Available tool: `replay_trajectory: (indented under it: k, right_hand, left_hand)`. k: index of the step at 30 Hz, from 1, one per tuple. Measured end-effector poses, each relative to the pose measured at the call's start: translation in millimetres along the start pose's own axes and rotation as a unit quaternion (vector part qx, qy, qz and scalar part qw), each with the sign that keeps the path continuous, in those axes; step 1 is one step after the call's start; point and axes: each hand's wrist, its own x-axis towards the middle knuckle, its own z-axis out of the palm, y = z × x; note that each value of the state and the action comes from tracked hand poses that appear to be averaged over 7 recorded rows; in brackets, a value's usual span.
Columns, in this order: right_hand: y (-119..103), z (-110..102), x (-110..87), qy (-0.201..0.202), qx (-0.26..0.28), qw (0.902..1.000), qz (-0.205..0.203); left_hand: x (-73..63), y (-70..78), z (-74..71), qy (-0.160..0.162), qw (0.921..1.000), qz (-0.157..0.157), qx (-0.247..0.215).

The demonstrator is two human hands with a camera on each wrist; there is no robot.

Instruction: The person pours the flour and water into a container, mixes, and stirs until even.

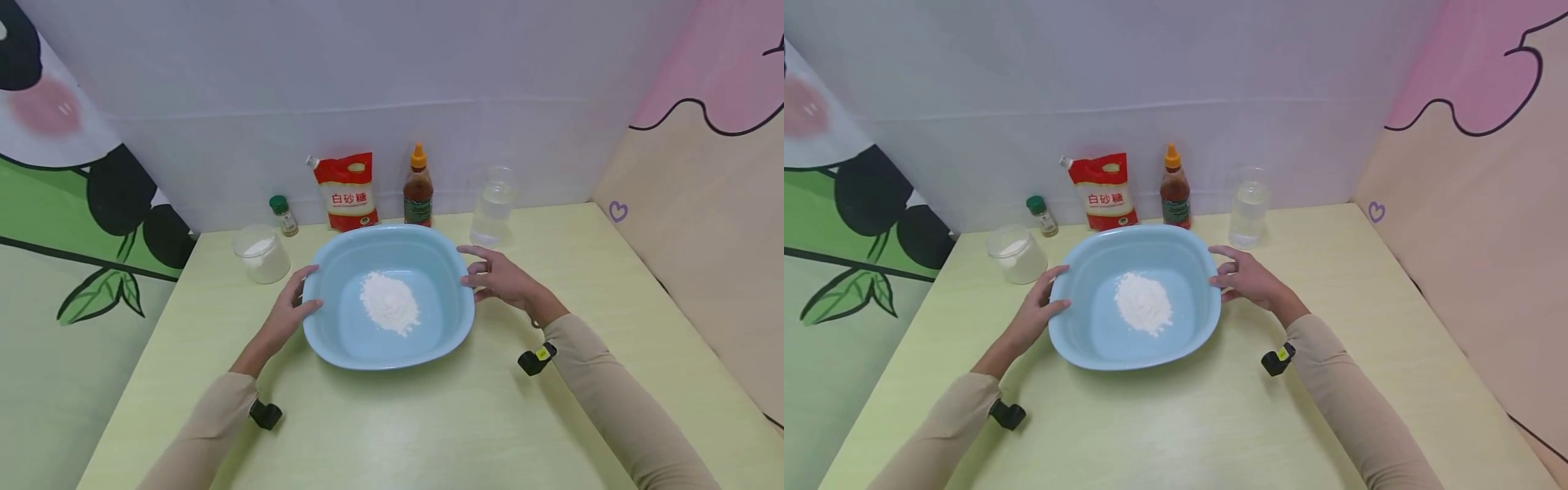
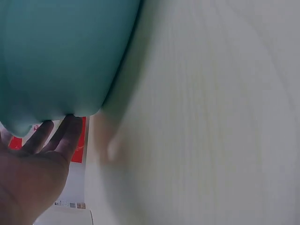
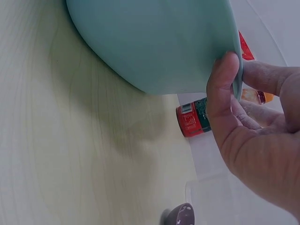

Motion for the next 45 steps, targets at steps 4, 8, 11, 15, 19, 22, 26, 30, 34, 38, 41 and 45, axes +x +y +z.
replay_trajectory:
  k: [4,8,11,15,19,22,26,30,34,38,41,45]
  right_hand:
    - [-0.3,0.2,0.8,0.0,-0.003,1.0,0.003]
    - [1.4,-0.9,2.3,0.001,-0.015,0.9999,0.002]
    - [2.4,-1.4,2.9,0.001,-0.023,0.9997,-0.001]
    - [2.1,-1.8,3.2,0.017,-0.04,0.999,-0.01]
    - [-1.3,-4.0,4.4,0.085,-0.063,0.9933,-0.048]
    - [-4.4,-7.2,7.1,0.156,-0.088,0.9781,-0.105]
    - [-7.1,-11.9,13.7,0.268,-0.142,0.9322,-0.197]
    - [-8.4,-18.4,24.9,0.378,-0.193,0.8593,-0.285]
    - [-7.0,-28.2,38.7,0.461,-0.235,0.7901,-0.329]
    - [-2.7,-38.8,49.7,0.498,-0.248,0.7683,-0.317]
    - [1.0,-47.0,54.8,0.489,-0.248,0.7859,-0.286]
    - [5.4,-58.2,60.3,0.46,-0.26,0.8186,-0.226]
  left_hand:
    - [-2.7,-2.6,2.1,0.002,0.9998,-0.009,-0.019]
    - [-4.4,-6.8,2.4,0.002,0.9994,-0.008,-0.033]
    - [-4.6,-9.5,1.9,0.003,0.9993,-0.006,-0.038]
    - [-4.6,-11.2,1.4,0.004,0.9991,-0.011,-0.042]
    - [-4.7,-11.4,1.6,0.006,0.9986,-0.018,-0.05]
    - [-5.2,-10.7,2.1,0.005,0.9984,-0.019,-0.053]
    - [-5.5,-10.0,2.8,0.002,0.9985,-0.017,-0.053]
    - [-3.8,-10.4,3.0,0.0,0.9984,-0.018,-0.054]
    - [-2.4,-9.6,2.8,0.0,0.9981,-0.023,-0.057]
    - [-1.5,-8.0,2.1,0.002,0.9981,-0.024,-0.056]
    - [-1.5,-6.6,1.8,0.002,0.9983,-0.021,-0.055]
    - [-3.1,-3.8,2.8,0.005,0.9984,-0.015,-0.054]
